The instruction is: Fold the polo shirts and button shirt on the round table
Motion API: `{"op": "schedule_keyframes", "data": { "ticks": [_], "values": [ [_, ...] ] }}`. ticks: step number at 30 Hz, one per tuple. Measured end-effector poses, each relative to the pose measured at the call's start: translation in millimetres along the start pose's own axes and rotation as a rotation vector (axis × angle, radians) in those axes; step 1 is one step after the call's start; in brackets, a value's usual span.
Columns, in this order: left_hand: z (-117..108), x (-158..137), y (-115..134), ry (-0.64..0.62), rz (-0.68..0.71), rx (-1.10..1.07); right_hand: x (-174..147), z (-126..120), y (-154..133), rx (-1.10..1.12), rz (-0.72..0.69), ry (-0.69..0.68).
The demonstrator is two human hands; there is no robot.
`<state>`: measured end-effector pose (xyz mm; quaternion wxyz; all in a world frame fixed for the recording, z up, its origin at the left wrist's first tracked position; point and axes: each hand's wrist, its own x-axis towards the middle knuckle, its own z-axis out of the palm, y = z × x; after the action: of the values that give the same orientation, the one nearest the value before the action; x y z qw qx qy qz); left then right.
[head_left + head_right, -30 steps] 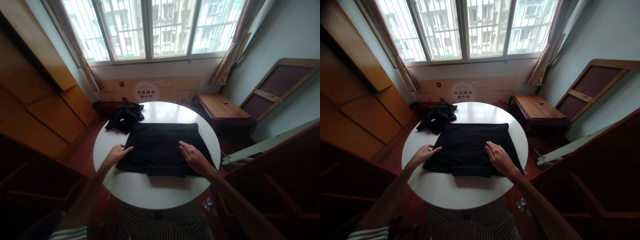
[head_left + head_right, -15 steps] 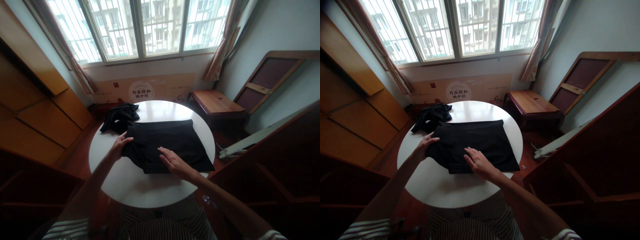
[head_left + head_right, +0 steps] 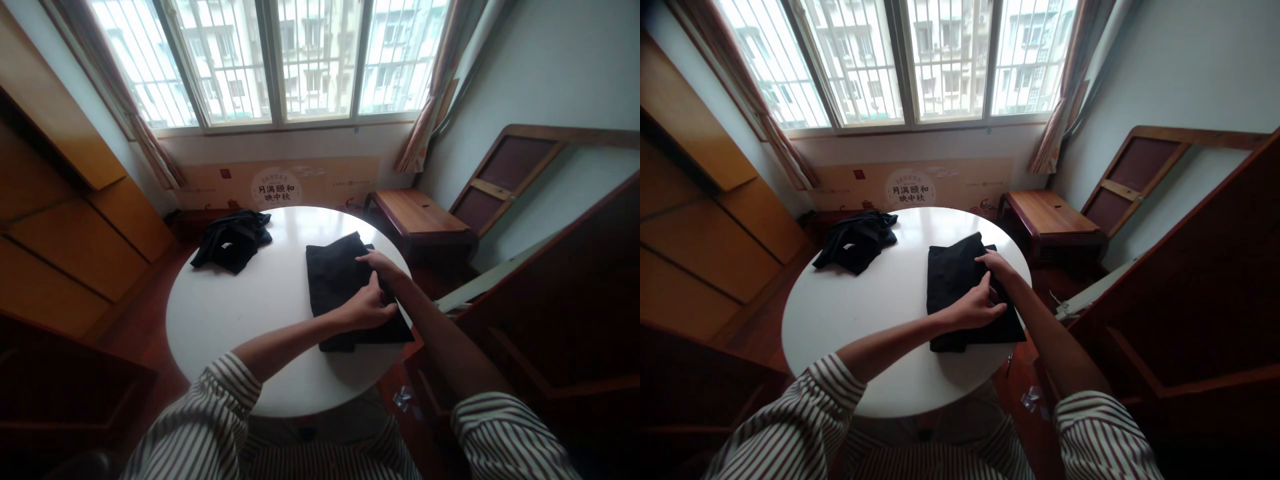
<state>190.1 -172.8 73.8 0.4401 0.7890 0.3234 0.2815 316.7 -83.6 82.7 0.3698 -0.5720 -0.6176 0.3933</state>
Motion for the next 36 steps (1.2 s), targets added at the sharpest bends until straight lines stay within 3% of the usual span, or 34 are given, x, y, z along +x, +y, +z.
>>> {"op": "schedule_keyframes", "data": {
  "ticks": [4, 9, 14, 19, 21, 23, 27, 30, 33, 36],
  "values": [
    [-1.2, -42.7, 2.6, -0.027, 0.180, 0.352, -3.8, -4.4, 23.1, 0.074, 0.092, 0.016],
    [-8.3, -92.3, -22.2, -0.003, 0.127, 0.773, -8.3, -16.1, 37.8, 0.373, 0.185, 0.073],
    [-6.6, -104.0, -41.8, -0.098, 0.169, 0.945, -26.6, -22.5, 32.4, 0.371, 0.196, -0.068],
    [-1.1, -105.8, -40.7, -0.063, 0.269, 1.194, -56.7, -28.7, 33.0, 0.253, 0.058, -0.174],
    [5.8, -108.8, -40.2, -0.040, 0.311, 1.249, -61.9, -33.9, 37.6, 0.190, 0.064, -0.172],
    [12.7, -113.1, -38.4, -0.020, 0.356, 1.250, -61.2, -39.8, 43.8, 0.125, 0.163, -0.162],
    [6.1, -118.0, -27.1, 0.020, 0.397, 0.965, -44.0, -47.7, 57.1, -0.078, 0.307, -0.054],
    [-27.6, -105.0, -20.4, 0.145, 0.196, 0.705, -20.5, -46.9, 61.2, -0.176, 0.215, 0.132],
    [-71.9, -76.3, -28.9, 0.320, -0.203, 0.540, 5.7, -41.3, 56.6, -0.149, 0.209, 0.142],
    [-100.8, -51.4, -49.7, 0.231, -0.586, 0.176, 27.7, -32.7, 49.5, -0.100, 0.282, 0.088]
  ]
}}
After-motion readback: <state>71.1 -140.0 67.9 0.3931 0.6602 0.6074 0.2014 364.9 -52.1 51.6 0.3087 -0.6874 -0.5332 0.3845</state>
